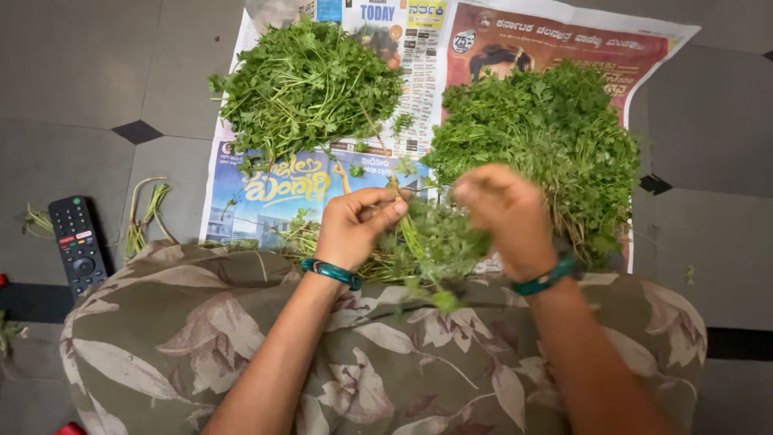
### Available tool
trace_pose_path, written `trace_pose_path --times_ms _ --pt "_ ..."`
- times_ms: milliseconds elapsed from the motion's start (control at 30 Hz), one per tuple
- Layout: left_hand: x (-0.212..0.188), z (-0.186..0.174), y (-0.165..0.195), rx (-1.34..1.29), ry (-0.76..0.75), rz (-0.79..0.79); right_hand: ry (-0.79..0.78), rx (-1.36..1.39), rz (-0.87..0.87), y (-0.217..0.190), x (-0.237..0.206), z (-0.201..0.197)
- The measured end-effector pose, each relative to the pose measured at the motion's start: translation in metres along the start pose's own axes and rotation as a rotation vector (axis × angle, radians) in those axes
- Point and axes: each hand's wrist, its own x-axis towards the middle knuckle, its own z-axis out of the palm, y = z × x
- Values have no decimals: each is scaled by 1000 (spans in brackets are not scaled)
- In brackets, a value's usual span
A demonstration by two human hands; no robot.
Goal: The person sits on the floor and sorts through a large pile of green leafy herbs, picking up bunches and separating leaves from stems. The separated leaves are placed into a pile on the left side of the newspaper, while the stems are discarded to the right.
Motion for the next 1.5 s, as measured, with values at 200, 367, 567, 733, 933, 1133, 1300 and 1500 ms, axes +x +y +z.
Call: trace_pose_path --times_ms 200,367,567,733,933,1133,1300,1500 --pt "-1 1 -2 60 42 -55 -216 -344 -41 13 -10 32" --pt "-2 3 -2 6 -8 7 -273 -146 9 19 -7 27" --pt "-4 6 -4 60 -7 -37 -311 89 52 39 -6 32" --pt "-4 9 -8 38 6 -5 -333 147 110 43 -2 28" --pt "-2 6 -9 92 65 -32 -285 275 193 38 -4 23" --pt "0 8 -7 -24 32 -67 -181 394 263 16 6 17" --pt "-1 9 -4 -6 72 -77 -198 255 327 8 -1 27" --pt "-1 8 -1 -10 129 -112 -311 89 167 18 -8 35"
